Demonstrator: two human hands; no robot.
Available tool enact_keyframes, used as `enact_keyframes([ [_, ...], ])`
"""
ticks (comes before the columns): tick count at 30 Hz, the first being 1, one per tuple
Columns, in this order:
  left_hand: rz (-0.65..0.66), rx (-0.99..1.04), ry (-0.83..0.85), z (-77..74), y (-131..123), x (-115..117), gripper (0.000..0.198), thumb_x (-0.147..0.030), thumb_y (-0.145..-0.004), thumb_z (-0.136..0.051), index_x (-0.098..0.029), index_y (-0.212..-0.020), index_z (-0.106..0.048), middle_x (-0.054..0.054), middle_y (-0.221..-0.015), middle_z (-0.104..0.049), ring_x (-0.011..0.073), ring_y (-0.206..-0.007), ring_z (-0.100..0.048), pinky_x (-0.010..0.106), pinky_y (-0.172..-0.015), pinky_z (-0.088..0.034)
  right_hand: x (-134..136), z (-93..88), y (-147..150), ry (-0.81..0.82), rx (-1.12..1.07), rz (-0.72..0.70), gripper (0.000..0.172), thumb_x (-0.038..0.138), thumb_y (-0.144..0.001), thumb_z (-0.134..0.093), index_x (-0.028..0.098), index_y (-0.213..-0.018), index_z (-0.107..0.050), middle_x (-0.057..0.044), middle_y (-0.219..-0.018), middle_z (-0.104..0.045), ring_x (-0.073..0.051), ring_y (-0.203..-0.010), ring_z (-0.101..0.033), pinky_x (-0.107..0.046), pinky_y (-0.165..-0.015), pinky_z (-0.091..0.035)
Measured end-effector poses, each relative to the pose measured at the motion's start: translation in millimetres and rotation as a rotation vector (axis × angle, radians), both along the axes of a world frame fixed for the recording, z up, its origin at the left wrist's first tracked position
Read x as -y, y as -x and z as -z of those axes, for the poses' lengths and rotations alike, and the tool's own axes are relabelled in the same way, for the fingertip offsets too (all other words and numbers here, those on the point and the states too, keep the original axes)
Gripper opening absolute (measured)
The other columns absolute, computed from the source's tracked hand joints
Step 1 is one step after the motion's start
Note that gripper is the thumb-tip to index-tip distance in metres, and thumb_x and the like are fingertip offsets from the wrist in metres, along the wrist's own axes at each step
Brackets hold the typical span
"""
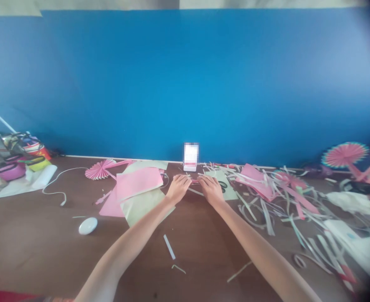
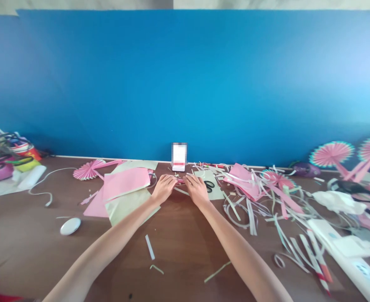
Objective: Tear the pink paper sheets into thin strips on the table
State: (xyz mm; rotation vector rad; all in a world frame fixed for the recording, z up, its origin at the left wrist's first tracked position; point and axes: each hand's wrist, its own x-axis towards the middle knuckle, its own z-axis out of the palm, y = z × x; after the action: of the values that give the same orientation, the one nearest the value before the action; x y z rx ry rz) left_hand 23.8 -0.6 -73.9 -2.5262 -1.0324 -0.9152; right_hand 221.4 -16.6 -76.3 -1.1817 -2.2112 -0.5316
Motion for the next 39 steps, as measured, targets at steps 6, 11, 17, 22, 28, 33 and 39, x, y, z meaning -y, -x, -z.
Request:
enact_keyframes([
  [6,0.006,-0.031,-0.014,-1.8,0.9,2.1,0.018,-0.016,-0.093,-0.043,-0.018,-0.098,-0.06,0.004,-0.1,-0.065,0.0166,-0.094,-0.057,0.033,-0.081,-0.041,-0.3,1.7,1.6,-0.036,0.099,-0.043,0.036,0.008,-0.089,-0.043,0.017,-0.122,-0.055,-0.01,-0.122,-0.06,-0.022,-0.114,-0.049,-0.035,-0.087,-0.036],
  [11,0.02,-0.073,-0.024,-3.8,1.1,3.6,0.018,-0.016,-0.093,-0.043,-0.017,-0.101,-0.059,0.005,-0.102,-0.065,0.0173,-0.092,-0.057,0.033,-0.077,-0.04,-0.9,3.5,1.4,-0.033,0.106,-0.068,0.031,0.01,-0.092,-0.042,0.016,-0.118,-0.058,-0.009,-0.115,-0.064,-0.02,-0.108,-0.052,-0.034,-0.081,-0.037],
  [17,0.029,-0.083,-0.016,-4.7,1.0,5.6,0.022,-0.015,-0.093,-0.042,-0.018,-0.11,-0.057,0.005,-0.108,-0.063,0.0174,-0.095,-0.056,0.033,-0.08,-0.04,0.1,1.7,1.2,-0.052,0.081,-0.092,0.029,0.008,-0.09,-0.043,0.018,-0.112,-0.061,-0.006,-0.109,-0.066,-0.019,-0.102,-0.055,-0.033,-0.079,-0.037],
  [22,0.029,-0.086,-0.01,-2.7,1.6,6.0,0.022,-0.018,-0.095,-0.039,-0.017,-0.103,-0.06,0.005,-0.101,-0.064,0.018,-0.093,-0.055,0.033,-0.079,-0.041,-0.2,2.3,1.9,-0.052,0.063,-0.105,0.028,0.008,-0.09,-0.043,0.016,-0.108,-0.062,-0.008,-0.104,-0.068,-0.018,-0.1,-0.056,-0.032,-0.079,-0.037],
  [28,0.012,-0.1,0.001,0.3,0.3,3.9,0.025,-0.013,-0.093,-0.039,-0.016,-0.106,-0.06,0.006,-0.096,-0.062,0.0194,-0.095,-0.054,0.033,-0.081,-0.043,-2.7,6.0,3.5,-0.032,0.082,-0.062,0.026,0.008,-0.088,-0.044,0.014,-0.107,-0.061,-0.01,-0.105,-0.066,-0.02,-0.099,-0.056,-0.032,-0.08,-0.036],
  [33,0.011,-0.121,0.019,-1.5,-1.8,5.6,0.024,-0.012,-0.089,-0.042,-0.016,-0.102,-0.062,0.007,-0.094,-0.061,0.0208,-0.097,-0.055,0.033,-0.082,-0.043,-1.9,7.0,2.1,-0.047,0.085,-0.079,0.021,0.009,-0.088,-0.045,0.015,-0.098,-0.063,-0.008,-0.096,-0.069,-0.018,-0.093,-0.058,-0.031,-0.079,-0.036],
  [39,0.004,-0.17,0.009,-4.6,-1.9,7.4,0.023,-0.014,-0.093,-0.038,-0.015,-0.101,-0.06,0.007,-0.095,-0.061,0.0189,-0.093,-0.057,0.032,-0.081,-0.044,0.8,3.6,2.0,-0.052,0.118,-0.066,0.021,0.009,-0.089,-0.046,0.015,-0.098,-0.065,-0.008,-0.09,-0.069,-0.018,-0.088,-0.059,-0.03,-0.077,-0.036],
])
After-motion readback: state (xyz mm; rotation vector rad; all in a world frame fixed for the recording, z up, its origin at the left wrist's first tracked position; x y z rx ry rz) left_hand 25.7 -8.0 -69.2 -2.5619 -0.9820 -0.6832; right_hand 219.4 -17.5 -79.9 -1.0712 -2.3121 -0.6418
